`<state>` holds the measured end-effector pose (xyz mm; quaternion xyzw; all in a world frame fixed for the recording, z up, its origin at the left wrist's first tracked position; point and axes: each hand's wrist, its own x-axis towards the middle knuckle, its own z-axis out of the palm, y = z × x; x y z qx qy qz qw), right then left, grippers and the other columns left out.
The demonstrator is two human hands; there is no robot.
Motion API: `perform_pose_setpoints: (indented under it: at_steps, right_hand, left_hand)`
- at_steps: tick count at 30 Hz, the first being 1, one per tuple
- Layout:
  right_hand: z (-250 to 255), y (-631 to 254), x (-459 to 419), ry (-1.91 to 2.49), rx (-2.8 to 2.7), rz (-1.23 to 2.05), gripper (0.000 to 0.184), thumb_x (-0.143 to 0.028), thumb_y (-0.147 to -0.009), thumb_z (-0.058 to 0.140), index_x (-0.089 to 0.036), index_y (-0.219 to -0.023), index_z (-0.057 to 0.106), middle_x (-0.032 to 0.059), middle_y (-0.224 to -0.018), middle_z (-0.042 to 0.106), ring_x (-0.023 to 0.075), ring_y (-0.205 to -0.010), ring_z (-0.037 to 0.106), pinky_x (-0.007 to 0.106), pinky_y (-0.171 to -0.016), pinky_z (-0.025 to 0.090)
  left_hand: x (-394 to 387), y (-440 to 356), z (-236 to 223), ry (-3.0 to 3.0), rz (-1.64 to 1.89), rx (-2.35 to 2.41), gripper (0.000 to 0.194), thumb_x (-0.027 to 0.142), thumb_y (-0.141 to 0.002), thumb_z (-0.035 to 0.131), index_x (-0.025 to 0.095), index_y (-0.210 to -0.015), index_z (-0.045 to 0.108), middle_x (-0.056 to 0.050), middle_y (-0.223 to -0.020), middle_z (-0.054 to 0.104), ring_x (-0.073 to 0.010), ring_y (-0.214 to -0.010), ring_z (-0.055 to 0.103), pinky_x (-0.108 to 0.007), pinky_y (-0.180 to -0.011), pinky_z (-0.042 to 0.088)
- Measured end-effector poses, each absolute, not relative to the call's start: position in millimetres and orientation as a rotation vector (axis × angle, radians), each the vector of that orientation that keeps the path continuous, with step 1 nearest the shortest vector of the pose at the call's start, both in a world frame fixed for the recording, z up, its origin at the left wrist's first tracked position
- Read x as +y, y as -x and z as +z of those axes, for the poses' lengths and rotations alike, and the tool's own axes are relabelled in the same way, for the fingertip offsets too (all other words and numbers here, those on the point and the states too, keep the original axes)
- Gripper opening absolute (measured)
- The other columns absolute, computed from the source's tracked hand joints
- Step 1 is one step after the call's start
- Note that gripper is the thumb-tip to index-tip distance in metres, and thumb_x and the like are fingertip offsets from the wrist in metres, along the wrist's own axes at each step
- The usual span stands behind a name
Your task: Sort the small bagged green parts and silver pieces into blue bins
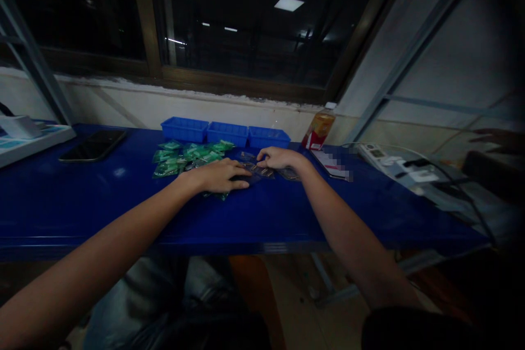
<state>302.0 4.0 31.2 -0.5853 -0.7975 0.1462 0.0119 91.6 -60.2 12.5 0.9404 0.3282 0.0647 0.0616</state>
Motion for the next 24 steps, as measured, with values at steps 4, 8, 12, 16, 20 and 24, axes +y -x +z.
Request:
perform_pose_setpoints:
  at_steps: [4, 8, 12, 16, 20, 24]
  right_hand:
    - [36.6, -311.2, 4.8, 1.789, -2.484, 0.380, 0.018, -0.024, -0.078, 0.049, -0.017, -0.089, 0.061, 0.0048, -0.078, 0.063, 0.0132, -0.063, 0.055, 0.023, -0.055, 0.040]
    - [38.0, -313.2, 2.8, 1.776, -2.513, 0.354, 0.021, -0.024, -0.077, 0.048, -0.019, -0.092, 0.061, 0.0045, -0.081, 0.064, 0.0148, -0.069, 0.057, 0.024, -0.061, 0.042]
    - [32.8, -309.3, 5.2, 1.692, -2.539, 0.320, 0.028, -0.028, -0.076, 0.052, -0.020, -0.101, 0.061, 0.0058, -0.092, 0.062, 0.0169, -0.080, 0.057, 0.026, -0.070, 0.044]
    - [22.4, -306.6, 13.5, 1.618, -2.483, 0.188, 0.037, -0.031, -0.074, 0.057, -0.020, -0.109, 0.059, 0.0097, -0.109, 0.055, 0.0208, -0.097, 0.054, 0.030, -0.084, 0.042]
    - [12.9, -305.9, 20.1, 1.650, -2.501, 0.273, 0.041, -0.039, -0.073, 0.058, -0.019, -0.108, 0.060, 0.0111, -0.112, 0.054, 0.0243, -0.104, 0.050, 0.034, -0.089, 0.039]
    - [5.1, -301.0, 22.1, 1.727, -2.350, 0.193, 0.048, -0.049, -0.070, 0.058, -0.016, -0.105, 0.061, 0.0134, -0.113, 0.054, 0.0255, -0.103, 0.050, 0.035, -0.087, 0.040]
  left_hand:
    - [-60.0, -86.5, 18.9, -2.769, 0.265, 1.183, 0.056, 0.057, -0.086, 0.018, 0.029, -0.132, 0.036, -0.006, -0.130, 0.045, -0.0263, -0.119, 0.037, -0.046, -0.097, 0.027]
    - [-58.3, -78.8, 23.2, -2.697, 0.185, 1.344, 0.057, 0.060, -0.084, 0.019, 0.030, -0.128, 0.041, -0.007, -0.132, 0.043, -0.0297, -0.121, 0.032, -0.053, -0.096, 0.025]
    - [-58.2, -76.3, 22.5, -2.691, 0.088, 1.340, 0.055, 0.061, -0.082, 0.024, 0.033, -0.123, 0.047, -0.007, -0.131, 0.043, -0.0306, -0.121, 0.031, -0.054, -0.095, 0.025]
    - [-56.1, -76.5, 19.9, -2.707, 0.104, 1.300, 0.050, 0.058, -0.083, 0.027, 0.034, -0.120, 0.050, -0.007, -0.129, 0.045, -0.0312, -0.119, 0.034, -0.054, -0.094, 0.026]
    - [-53.8, -75.9, 17.9, -2.710, 0.130, 1.268, 0.050, 0.058, -0.082, 0.028, 0.033, -0.119, 0.051, -0.007, -0.128, 0.046, -0.0311, -0.117, 0.036, -0.054, -0.093, 0.027]
    - [-55.1, -76.3, 17.9, -2.706, 0.141, 1.288, 0.050, 0.058, -0.082, 0.028, 0.033, -0.118, 0.052, -0.007, -0.128, 0.046, -0.0310, -0.117, 0.035, -0.054, -0.093, 0.027]
